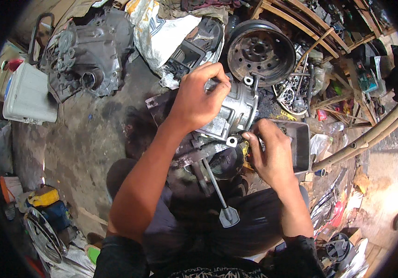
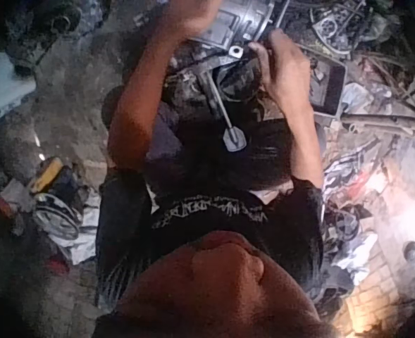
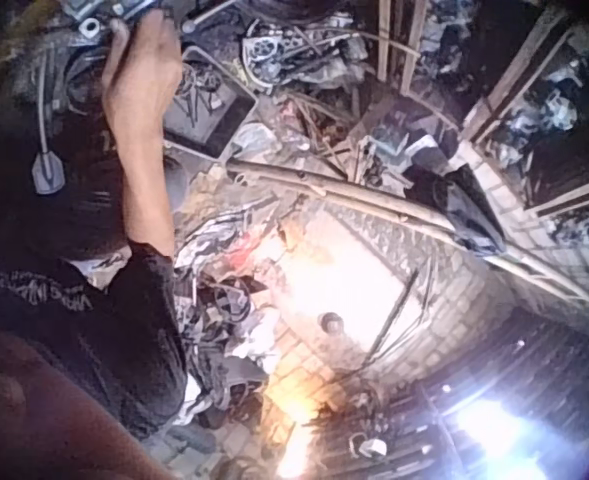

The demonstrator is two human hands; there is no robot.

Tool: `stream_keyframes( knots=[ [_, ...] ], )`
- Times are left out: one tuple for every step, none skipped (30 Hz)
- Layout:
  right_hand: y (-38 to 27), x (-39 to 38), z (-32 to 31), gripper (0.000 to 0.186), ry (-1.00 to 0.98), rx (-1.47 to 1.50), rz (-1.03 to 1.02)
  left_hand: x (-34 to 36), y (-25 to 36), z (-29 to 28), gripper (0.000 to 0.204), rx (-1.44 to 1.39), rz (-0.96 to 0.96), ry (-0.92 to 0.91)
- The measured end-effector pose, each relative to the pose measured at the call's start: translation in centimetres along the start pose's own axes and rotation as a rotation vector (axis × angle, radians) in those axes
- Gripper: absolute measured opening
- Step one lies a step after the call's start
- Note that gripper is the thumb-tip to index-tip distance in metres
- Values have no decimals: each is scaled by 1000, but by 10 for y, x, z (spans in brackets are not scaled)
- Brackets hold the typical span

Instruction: The person is seated on the floor in a cluttered workshop, using a wrench to tighten bolts on a metallic mechanical component. They briefly pour liquid from a plastic bottle onto the part before continuing to tighten the bolts.

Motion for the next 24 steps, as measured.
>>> stream_keyframes(
  knots=[
    [-1, 1, 0, 26, 9, -40, -83, 0, 0, -1, 11, 10, -4, 4],
    [-3, 1, -2, 26, -9, -47, -110, 0, 0, -1, 10, -1, -9, 3],
    [-6, 1, -7, 27, -31, -57, -137, -1, 1, 0, 9, -15, -17, 6],
    [-9, 0, -12, 28, -54, -68, -164, -1, 1, 0, 9, -30, -25, 9],
    [-13, 0, -15, 29, -68, -128, -154, 0, -1, 2, 7, -15, -7, 24],
    [-13, 0, -17, 28, -95, -191, -185, 0, -1, 3, 7, -21, 9, 31],
    [-13, 0, -19, 27, -123, -255, -215, 0, -2, 4, 7, -28, 26, 38],
    [-13, 0, -22, 26, -150, -319, -245, 0, -2, 4, 7, -35, 43, 46],
    [-12, 2, -25, 23, -189, -388, -308, -2, -1, 4, 7, -34, 36, 45],
    [-13, 5, -27, 22, -232, -409, -336, -2, -3, 3, 8, -23, 43, 54],
    [-15, 9, -29, 22, -275, -431, -365, -3, -4, 3, 8, -13, 50, 62],
    [-17, 13, -32, 21, -315, -459, -389, -1, -3, 3, 8, -8, 63, 69],
    [-17, 18, -35, 20, -331, -493, -434, -1, -2, 4, 8, -10, 45, 64],
    [-19, 20, -35, 20, -334, -490, -450, -2, -1, 5, 9, -12, 27, 60],
    [-20, 21, -33, 20, -334, -485, -469, -2, -1, 4, 9, -9, 9, 56],
    [-22, 23, -30, 19, -335, -480, -489, -2, -1, 4, 9, -2, 14, 61],
    [-24, 25, -28, 18, -314, -498, -515, -2, -2, 4, 10, 6, 19, 66],
    [-26, 26, -25, 18, -299, -504, -518, -2, -1, 5, 10, 8, 26, 69],
    [-27, 27, -23, 18, -283, -508, -521, -2, -1, 5, 10, 3, 28, 71],
    [-27, 26, -20, 17, -268, -512, -525, -1, 0, 5, 10, -1, 29, 72],
    [-25, 26, -17, 18, -221, -525, -554, -1, 0, 5, 10, -4, 30, 75],
    [-21, 22, -15, 19, -184, -525, -545, -1, 0, 4, 10, 1, 31, 77],
    [-17, 16, -12, 19, -148, -525, -537, -2, 1, 4, 10, 5, 31, 80],
    [-12, 10, -9, 19, -115, -524, -529, -3, 1, 5, 10, 8, 28, 85]
  ],
)
Point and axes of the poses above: each hand's wrist, its own x-axis towards the middle knuckle, its own z-axis out of the palm, y = z × x, the point moved 1 cm from there along x, towards the middle knuckle, and after that the axes turned 8 degrees about x, right-handed, at the moved point
